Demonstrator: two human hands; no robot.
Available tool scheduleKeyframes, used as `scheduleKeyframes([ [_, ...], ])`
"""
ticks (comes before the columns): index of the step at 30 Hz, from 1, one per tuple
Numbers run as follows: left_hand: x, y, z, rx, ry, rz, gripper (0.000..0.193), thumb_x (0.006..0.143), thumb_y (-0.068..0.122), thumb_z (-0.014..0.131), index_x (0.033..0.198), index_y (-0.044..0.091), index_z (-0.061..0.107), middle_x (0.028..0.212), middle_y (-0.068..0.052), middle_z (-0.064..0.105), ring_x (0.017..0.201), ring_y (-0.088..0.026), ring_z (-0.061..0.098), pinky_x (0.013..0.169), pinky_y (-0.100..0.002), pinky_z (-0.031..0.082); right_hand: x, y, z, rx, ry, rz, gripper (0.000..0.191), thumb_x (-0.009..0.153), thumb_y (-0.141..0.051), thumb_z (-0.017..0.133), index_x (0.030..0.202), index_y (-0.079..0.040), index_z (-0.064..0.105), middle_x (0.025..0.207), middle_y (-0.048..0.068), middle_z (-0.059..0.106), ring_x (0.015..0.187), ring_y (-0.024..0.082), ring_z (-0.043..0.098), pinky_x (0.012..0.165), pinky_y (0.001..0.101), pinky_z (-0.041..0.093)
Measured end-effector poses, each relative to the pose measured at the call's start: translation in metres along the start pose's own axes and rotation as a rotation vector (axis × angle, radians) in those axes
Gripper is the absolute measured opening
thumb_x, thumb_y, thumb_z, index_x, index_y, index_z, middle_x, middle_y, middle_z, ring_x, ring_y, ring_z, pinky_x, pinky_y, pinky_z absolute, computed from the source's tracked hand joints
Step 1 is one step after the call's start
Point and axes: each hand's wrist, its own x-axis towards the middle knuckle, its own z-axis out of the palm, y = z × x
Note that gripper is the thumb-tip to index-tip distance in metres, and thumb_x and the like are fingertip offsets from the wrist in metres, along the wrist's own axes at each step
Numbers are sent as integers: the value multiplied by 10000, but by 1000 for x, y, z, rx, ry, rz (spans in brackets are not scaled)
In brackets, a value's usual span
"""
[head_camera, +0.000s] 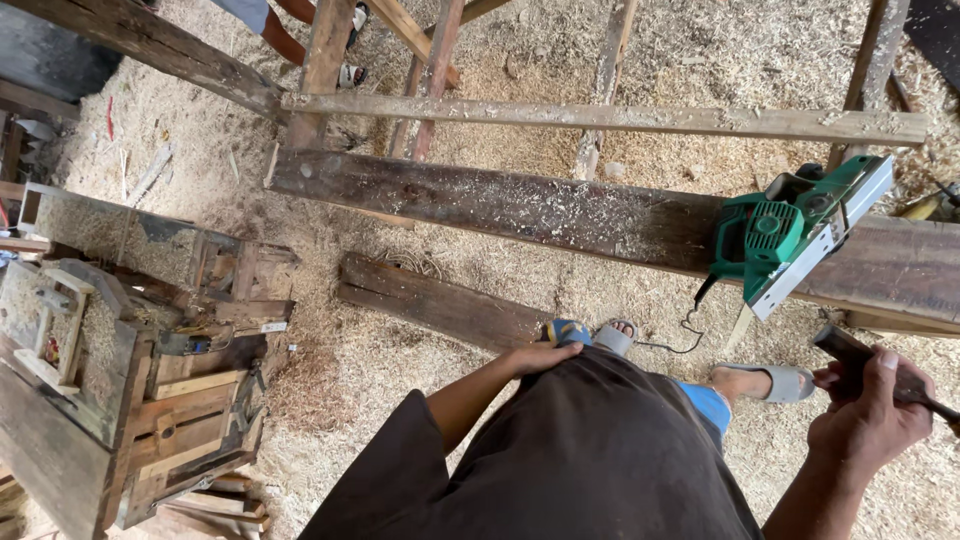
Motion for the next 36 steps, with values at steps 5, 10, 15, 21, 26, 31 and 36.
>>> scheduleKeyframes([
  [5, -9, -4, -5, 10, 33, 33, 1223, 782, 944, 395, 1489, -52, 458, 1502, -317, 491, 1387, -449, 512, 1140, -509, 424, 1, 3, -4, 15, 3, -7, 98, 1181, -43, 552, 1184, 50, 521, 1047, 259, 693, 737, 232, 691, 652, 315, 596],
  [10, -39, 5, -8, 142, 80, -102, 1106, 784, 928, 359, 1413, 53, 609, 1490, -271, 519, 1367, -440, 516, 1132, -528, 411, -2, 0, -8, 3, -29, -30, 111, 1191, -51, 541, 1197, 60, 537, 1046, 263, 694, 752, 239, 696, 670, 325, 605],
  [15, -76, 8, -10, 150, 103, -128, 1004, 863, 876, 361, 1290, 43, 724, 1397, -285, 608, 1284, -438, 607, 1068, -519, 478, -6, -6, -7, -28, 6, -30, 112, 1185, -61, 549, 1204, 49, 537, 1038, 258, 699, 751, 228, 698, 667, 310, 606],
  [21, -91, 7, -7, -169, 140, -139, 823, 911, 738, 448, 1315, 59, 676, 1337, -266, 643, 1186, -410, 687, 1003, -497, 543, -6, -5, -4, -16, 9, -20, 119, 1196, -61, 561, 1201, 54, 530, 1055, 264, 693, 815, 251, 723, 673, 318, 602],
  [26, -96, 10, -3, -271, 201, -97, 810, 916, 716, 493, 1339, 39, 629, 1311, -283, 670, 1164, -396, 708, 990, -476, 566, -3, 4, -3, 47, -20, -25, 117, 1185, -71, 563, 1191, 36, 516, 1048, 261, 694, 775, 244, 703, 678, 327, 606],
  [31, -103, 6, -3, -263, 109, -114, 889, 926, 762, 426, 1390, 26, 605, 1350, -301, 625, 1174, -422, 683, 975, -478, 563, -1, 9, -3, 59, -20, -14, 125, 1181, -64, 569, 1203, 56, 540, 1057, 268, 690, 784, 255, 712, 677, 337, 606],
  [36, -88, 8, 1, -136, 132, -25, 949, 912, 814, 360, 1445, 62, 586, 1426, -268, 568, 1269, -394, 597, 1032, -484, 488, 4, 11, 0, 45, 1, 8, 105, 1174, -67, 570, 1179, 33, 538, 1039, 261, 704, 753, 241, 708, 656, 320, 592],
])
